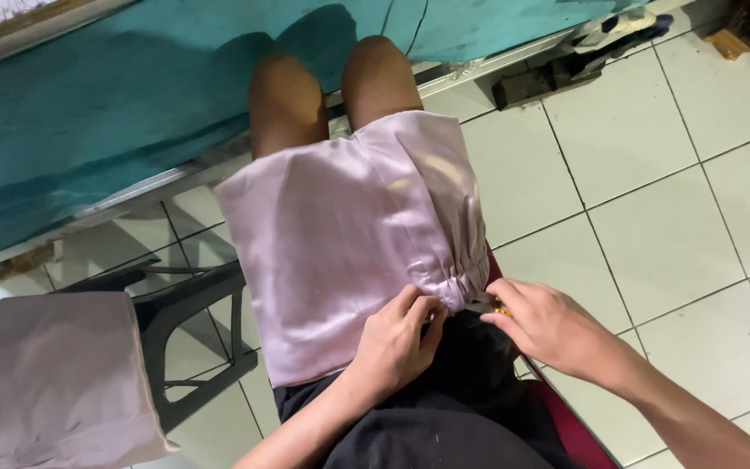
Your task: Inspecting, trimming loose threads, and organizing pink satin skirts on a factory floor.
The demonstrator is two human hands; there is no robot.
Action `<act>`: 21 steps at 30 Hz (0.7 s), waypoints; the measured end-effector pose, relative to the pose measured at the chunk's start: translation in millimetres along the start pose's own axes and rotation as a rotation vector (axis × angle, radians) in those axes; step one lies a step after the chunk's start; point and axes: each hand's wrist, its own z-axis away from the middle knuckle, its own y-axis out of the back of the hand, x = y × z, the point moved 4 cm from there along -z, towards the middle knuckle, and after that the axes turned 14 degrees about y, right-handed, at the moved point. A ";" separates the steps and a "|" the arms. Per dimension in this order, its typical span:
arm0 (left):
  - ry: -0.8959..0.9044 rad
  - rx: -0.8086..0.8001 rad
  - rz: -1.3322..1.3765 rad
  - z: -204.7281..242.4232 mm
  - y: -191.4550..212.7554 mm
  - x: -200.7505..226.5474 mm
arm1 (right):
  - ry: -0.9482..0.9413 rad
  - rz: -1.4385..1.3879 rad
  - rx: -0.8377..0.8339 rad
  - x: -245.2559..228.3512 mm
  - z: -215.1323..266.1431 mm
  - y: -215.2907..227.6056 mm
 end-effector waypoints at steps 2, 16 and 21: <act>0.008 -0.009 -0.005 0.2 -0.5 -0.2 | 0.009 0.086 -0.024 -6.5 -0.1 -2.9; -0.024 -0.038 -0.031 0.3 -6.1 -0.7 | 0.289 0.333 0.172 -13.7 -12.2 -26.7; -0.004 -0.092 -0.045 5.3 -15.6 -11.0 | 0.260 0.269 0.130 -12.1 -12.1 -24.6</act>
